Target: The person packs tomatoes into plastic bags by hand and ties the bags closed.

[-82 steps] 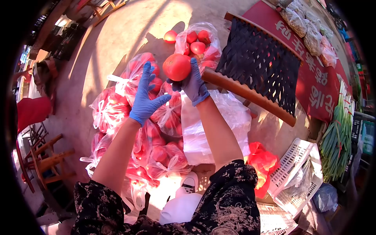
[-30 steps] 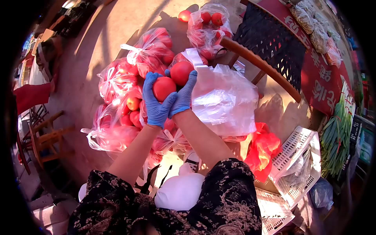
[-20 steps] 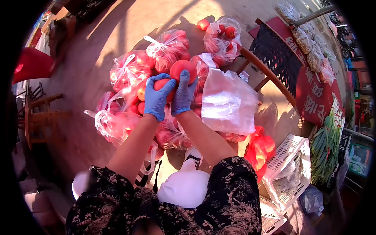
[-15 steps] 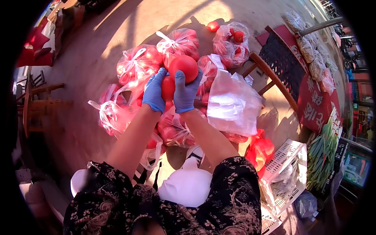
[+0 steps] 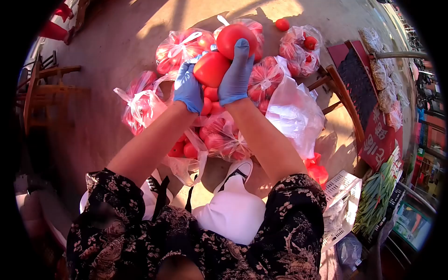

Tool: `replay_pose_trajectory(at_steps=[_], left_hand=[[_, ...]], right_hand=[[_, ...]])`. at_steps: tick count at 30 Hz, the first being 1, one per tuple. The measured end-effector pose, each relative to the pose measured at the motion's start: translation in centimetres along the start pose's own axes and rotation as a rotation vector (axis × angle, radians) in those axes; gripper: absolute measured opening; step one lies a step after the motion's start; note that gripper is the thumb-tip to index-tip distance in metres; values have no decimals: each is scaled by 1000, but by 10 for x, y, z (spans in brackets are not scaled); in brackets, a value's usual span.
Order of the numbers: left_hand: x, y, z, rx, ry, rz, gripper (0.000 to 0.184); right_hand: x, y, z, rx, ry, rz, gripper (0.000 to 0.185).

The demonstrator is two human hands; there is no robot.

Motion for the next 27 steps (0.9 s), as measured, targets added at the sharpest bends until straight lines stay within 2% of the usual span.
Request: replay_pose_trajectory(at_steps=[1, 2, 3, 5, 7, 8, 9, 10, 11, 12, 13, 14, 15, 17, 18, 20, 21, 22, 27], left_hand=[[4, -11, 13, -54, -264, -68, 13], [-4, -12, 39, -193, -539, -200, 14], [-13, -12, 67, -337, -812, -343, 16], [-17, -9, 119, -747, -1197, -595, 20], [-12, 19, 165, -1205, -1464, -616, 31], [2, 19, 175, -1139, -1662, -537, 49], [23, 16, 177, -934, -1852, -502, 71], [47, 17, 176, -807, -1964, -443, 78], [74, 14, 172, -673, -2068, -383, 86], [104, 7, 158, -381, -2084, -452, 93], [119, 14, 151, -520, -2022, -479, 78], [132, 6, 142, -342, -1853, -505, 65], [142, 1, 133, -169, -1676, -528, 53], [147, 5, 118, 0, -1225, -507, 36], [147, 7, 114, 75, -999, -489, 28], [142, 12, 109, 195, -796, -569, 23], [138, 15, 107, 254, -695, -607, 21], [136, 18, 109, 244, -800, -564, 17], [137, 20, 106, 430, -621, -463, 16]], right_hand=[[-13, -2, -3, -52, -19, -27, 63], [-28, 0, 2, -201, -19, -97, 66], [-45, 4, 0, -255, -27, -173, 70], [-74, 25, 9, -431, -10, -359, 72], [-91, 55, 28, -587, 22, -520, 69], [-99, 85, 38, -821, 25, -653, 69], [-94, 107, 54, -950, 76, -641, 69], [-91, 131, 63, -1056, 169, -649, 68], [-78, 156, 84, -1232, 223, -566, 67], [-68, 175, 107, -1327, 257, -636, 68], [-57, 186, 124, -1289, 372, -621, 67], [-41, 191, 146, -1259, 511, -574, 66], [-29, 185, 173, -1062, 684, -644, 70], [-20, 172, 192, -770, 1165, -821, 79], [-19, 170, 199, -663, 1311, -853, 82], [-31, 164, 205, -417, 1588, -914, 86], [-35, 163, 212, -402, 1627, -943, 87], [-39, 165, 217, -393, 1664, -972, 88], [-46, 172, 218, -395, 1713, -1068, 88]])
Point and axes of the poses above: each hand's wrist, its own y-axis away from the middle knuckle, its own x-axis out of the back of the hand, z = x × y, the point moved 9 cm from there along -y, towards the middle knuckle, and after that the axes turned 3 degrees about z, right-handed, at the moved point
